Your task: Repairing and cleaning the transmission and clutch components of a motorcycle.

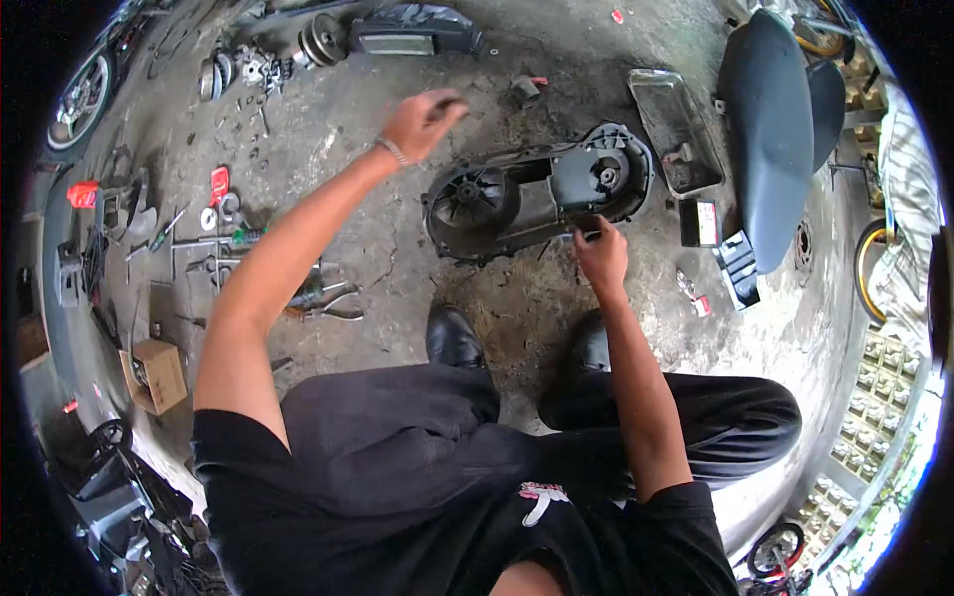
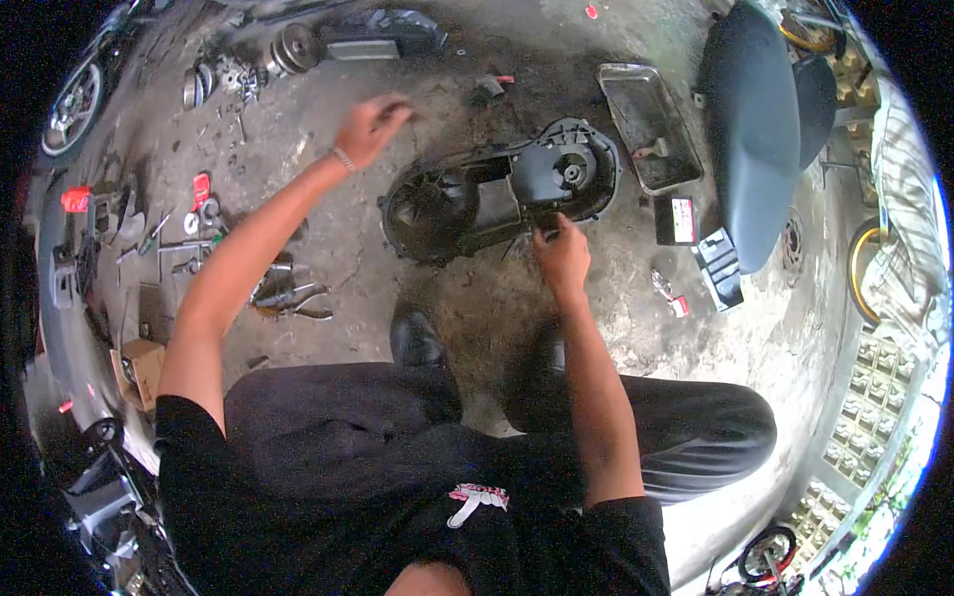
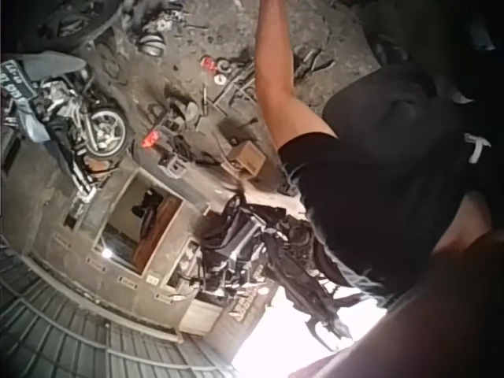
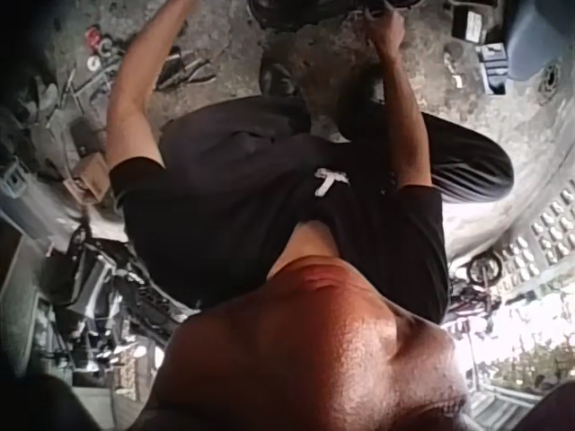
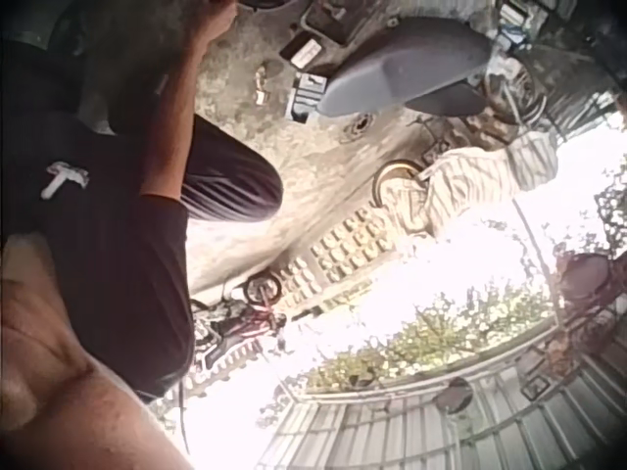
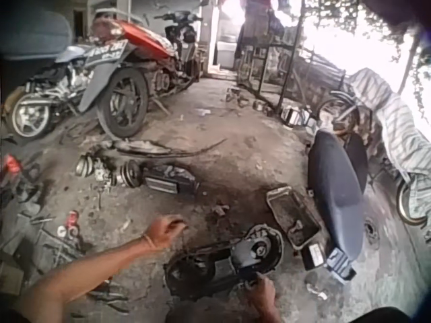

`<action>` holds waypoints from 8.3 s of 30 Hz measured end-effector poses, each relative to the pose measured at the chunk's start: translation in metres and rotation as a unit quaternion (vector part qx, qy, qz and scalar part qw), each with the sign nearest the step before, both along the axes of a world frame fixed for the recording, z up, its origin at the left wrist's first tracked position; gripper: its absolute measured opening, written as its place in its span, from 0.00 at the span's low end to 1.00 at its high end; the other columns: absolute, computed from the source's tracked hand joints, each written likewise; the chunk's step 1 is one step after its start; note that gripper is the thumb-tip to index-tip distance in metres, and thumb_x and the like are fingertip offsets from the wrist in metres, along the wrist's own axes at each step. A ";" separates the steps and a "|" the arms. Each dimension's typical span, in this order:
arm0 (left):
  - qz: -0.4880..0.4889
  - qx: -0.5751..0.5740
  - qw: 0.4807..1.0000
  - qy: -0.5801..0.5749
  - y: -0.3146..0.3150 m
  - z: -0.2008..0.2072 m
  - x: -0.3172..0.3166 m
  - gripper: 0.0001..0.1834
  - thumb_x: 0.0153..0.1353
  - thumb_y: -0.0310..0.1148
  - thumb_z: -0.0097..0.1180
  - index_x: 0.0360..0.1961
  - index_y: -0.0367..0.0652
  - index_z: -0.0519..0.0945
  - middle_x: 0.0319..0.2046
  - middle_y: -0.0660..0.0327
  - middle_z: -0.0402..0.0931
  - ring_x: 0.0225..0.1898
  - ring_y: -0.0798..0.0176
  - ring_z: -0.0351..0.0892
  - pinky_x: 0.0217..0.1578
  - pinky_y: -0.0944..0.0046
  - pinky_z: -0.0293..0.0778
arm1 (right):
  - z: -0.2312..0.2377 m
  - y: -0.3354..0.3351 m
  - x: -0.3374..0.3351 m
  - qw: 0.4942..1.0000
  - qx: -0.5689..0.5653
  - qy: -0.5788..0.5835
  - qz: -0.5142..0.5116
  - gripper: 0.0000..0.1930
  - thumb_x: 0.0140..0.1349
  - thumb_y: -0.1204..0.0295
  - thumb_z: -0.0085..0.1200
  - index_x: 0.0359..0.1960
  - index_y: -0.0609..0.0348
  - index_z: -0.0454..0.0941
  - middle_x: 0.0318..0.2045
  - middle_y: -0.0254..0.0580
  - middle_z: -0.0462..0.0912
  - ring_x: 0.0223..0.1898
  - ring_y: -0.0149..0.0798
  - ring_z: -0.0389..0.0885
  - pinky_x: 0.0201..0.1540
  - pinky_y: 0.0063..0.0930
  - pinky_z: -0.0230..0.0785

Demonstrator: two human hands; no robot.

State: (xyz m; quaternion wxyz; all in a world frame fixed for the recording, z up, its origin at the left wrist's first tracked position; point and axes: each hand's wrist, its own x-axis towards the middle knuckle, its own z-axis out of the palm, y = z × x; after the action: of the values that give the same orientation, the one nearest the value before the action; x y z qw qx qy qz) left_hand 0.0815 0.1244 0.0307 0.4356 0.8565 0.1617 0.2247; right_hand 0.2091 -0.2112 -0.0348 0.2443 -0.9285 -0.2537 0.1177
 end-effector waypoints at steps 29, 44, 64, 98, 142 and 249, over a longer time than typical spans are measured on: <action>-0.103 0.281 0.953 -0.053 -0.094 -0.026 0.021 0.26 0.58 0.46 0.55 0.52 0.41 0.69 0.57 0.56 0.69 0.60 0.53 0.67 0.62 0.54 0.62 | -0.017 -0.014 0.045 0.992 0.023 -0.047 0.118 0.12 0.59 0.67 0.52 0.43 0.57 0.77 0.34 0.48 0.81 0.33 0.53 0.76 0.38 0.41 0.69; -0.109 0.307 0.945 -0.039 -0.091 -0.027 0.023 0.27 0.58 0.51 0.54 0.49 0.41 0.71 0.54 0.56 0.70 0.57 0.54 0.69 0.59 0.55 0.62 | -0.051 0.008 0.019 0.972 -0.046 -0.212 0.086 0.11 0.63 0.67 0.50 0.44 0.55 0.76 0.37 0.51 0.79 0.38 0.53 0.74 0.50 0.41 0.62; -0.085 0.294 0.951 0.053 -0.096 -0.026 0.024 0.37 0.56 0.60 0.53 0.57 0.43 0.64 0.58 0.55 0.65 0.56 0.50 0.70 0.41 0.56 0.78 | -0.053 0.000 0.028 0.990 0.075 -0.117 0.000 0.13 0.64 0.70 0.48 0.48 0.60 0.74 0.39 0.50 0.79 0.37 0.50 0.73 0.48 0.41 0.60; -0.035 0.258 0.961 0.094 -0.096 -0.031 0.036 0.26 0.62 0.52 0.49 0.47 0.38 0.71 0.47 0.51 0.72 0.51 0.48 0.70 0.45 0.53 0.73 | 0.251 -0.044 0.107 0.961 0.044 0.246 0.119 0.06 0.58 0.77 0.55 0.36 0.66 0.76 0.28 0.39 0.81 0.24 0.28 0.75 0.27 0.21 0.68; -0.009 0.061 0.998 0.028 -0.093 -0.044 0.087 0.27 0.65 0.55 0.44 0.42 0.37 0.75 0.41 0.53 0.77 0.43 0.48 0.70 0.50 0.58 0.67 | 0.020 0.000 0.106 0.963 -0.214 0.004 0.162 0.32 0.57 0.65 0.48 0.67 0.50 0.62 0.37 0.52 0.83 0.34 0.60 0.80 0.31 0.49 0.70; -0.170 0.055 0.966 -0.189 -0.078 0.046 0.014 0.22 0.50 0.27 0.57 0.49 0.38 0.76 0.43 0.57 0.77 0.40 0.61 0.74 0.41 0.65 0.71 | 0.154 0.078 0.007 0.373 0.691 0.612 -0.094 0.28 0.63 0.79 0.43 0.67 0.57 0.62 0.26 0.31 0.69 0.23 0.24 0.62 0.23 0.14 0.56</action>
State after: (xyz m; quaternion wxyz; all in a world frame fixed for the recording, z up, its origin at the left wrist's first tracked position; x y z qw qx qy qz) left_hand 0.0953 0.0459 0.0771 0.4424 0.8360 -0.0838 0.3137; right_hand 0.2160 -0.1333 0.1193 0.8992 -0.1288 0.0610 0.4138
